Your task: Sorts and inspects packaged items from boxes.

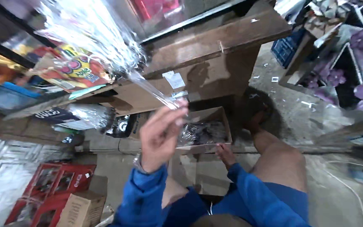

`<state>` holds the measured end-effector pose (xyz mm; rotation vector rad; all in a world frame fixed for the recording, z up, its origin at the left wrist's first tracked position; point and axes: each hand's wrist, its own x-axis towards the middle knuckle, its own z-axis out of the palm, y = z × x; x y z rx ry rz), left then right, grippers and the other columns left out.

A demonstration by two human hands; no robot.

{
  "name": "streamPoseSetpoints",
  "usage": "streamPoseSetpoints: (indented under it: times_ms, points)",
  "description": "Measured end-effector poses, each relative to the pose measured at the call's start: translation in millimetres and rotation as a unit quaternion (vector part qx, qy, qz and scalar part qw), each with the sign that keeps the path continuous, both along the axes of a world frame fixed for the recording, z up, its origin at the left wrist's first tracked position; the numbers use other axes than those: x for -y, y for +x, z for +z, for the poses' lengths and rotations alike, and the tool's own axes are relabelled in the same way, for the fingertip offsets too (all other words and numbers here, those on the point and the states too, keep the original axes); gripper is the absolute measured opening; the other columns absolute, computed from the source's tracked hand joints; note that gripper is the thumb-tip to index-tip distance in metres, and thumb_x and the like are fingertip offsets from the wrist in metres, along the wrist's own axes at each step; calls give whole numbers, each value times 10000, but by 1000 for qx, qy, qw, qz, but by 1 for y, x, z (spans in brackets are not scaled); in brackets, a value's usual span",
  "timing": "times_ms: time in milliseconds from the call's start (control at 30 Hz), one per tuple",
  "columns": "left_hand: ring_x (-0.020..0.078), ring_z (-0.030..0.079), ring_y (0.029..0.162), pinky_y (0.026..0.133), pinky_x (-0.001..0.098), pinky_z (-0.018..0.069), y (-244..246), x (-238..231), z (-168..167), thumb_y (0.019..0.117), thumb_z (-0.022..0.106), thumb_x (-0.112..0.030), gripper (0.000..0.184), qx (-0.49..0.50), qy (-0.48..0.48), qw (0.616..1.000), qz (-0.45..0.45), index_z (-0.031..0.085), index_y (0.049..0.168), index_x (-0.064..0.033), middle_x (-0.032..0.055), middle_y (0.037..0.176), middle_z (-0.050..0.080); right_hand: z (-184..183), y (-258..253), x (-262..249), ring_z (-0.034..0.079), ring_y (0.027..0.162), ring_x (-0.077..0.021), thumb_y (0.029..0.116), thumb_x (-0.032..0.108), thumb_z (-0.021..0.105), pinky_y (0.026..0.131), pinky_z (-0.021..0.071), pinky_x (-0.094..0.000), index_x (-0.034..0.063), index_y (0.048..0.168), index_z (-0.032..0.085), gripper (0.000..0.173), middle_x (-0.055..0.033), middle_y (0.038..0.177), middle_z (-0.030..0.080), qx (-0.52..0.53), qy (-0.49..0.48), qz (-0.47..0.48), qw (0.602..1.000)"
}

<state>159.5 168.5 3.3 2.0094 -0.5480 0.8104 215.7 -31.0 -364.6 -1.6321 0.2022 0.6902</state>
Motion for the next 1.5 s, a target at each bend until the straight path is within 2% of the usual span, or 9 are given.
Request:
streamPoseSetpoints:
  times_ms: [100,233,400,600,933,1067,1233,1367,1500]
  points:
    - [237,647,1209,1010,380,574,24,-22,58,990,631,-37,228,114,150,975,113,713,1202,-13,122,1316,658,4,1,2,688,953,-296,1097,359,472,840,581,-482,38,1374,573,436,-209,1216,655,-20,13,1,1000]
    - [148,679,1024,878,298,591,78,-63,95,983,663,-87,222,104,156,963,194,699,1188,-10,122,1241,667,8,2,-2,700,890,-271,1084,335,533,777,598,-463,46,1343,597,393,-175,1166,679,-41,28,-29,998]
    - [107,718,832,765,311,637,107,-88,100,935,716,-178,324,-18,93,944,316,675,1243,-85,69,1144,698,-2,5,-5,697,965,-292,1082,304,506,848,586,-508,73,1323,616,351,-164,1178,679,-48,-6,41,998]
    - [160,624,830,756,303,534,120,-94,101,915,722,-243,284,-2,221,873,434,732,1177,-134,148,1148,617,-4,3,-8,692,970,-280,1077,317,524,844,579,-492,84,1304,633,342,-156,1189,678,-55,-3,52,997]
    - [177,587,834,763,313,487,128,-99,108,925,704,-284,280,33,234,852,468,740,1156,-132,145,1074,625,-8,3,-7,700,990,-295,1078,318,523,853,585,-506,89,1308,631,342,-160,1210,678,-59,-11,61,996]
    - [122,566,798,714,253,468,112,-95,100,987,659,-277,258,95,222,888,392,736,1157,-100,102,1004,626,-5,2,-7,704,987,-270,1075,327,534,858,591,-478,78,1328,620,365,-151,1192,688,-58,-12,64,996]
    - [49,630,829,737,225,557,58,-67,52,1036,595,-226,246,-68,195,977,50,686,1157,-32,15,1020,673,-6,0,-5,690,878,-212,1070,312,551,770,593,-411,64,1287,625,338,-119,1109,695,-67,27,65,995]
    - [62,676,846,766,311,612,74,-61,-47,1002,633,-249,175,-295,285,910,-57,772,1057,-157,-37,992,717,-11,4,-13,698,936,-238,1074,304,521,817,589,-445,68,1306,621,346,-130,1151,696,-82,-5,97,992]
    - [278,707,929,860,548,571,111,-88,-192,1016,625,-176,168,-531,325,782,-5,754,1094,-101,123,1045,731,-10,3,-18,698,962,-241,1071,341,531,848,591,-445,77,1315,627,372,-138,1178,685,-90,-11,119,989]
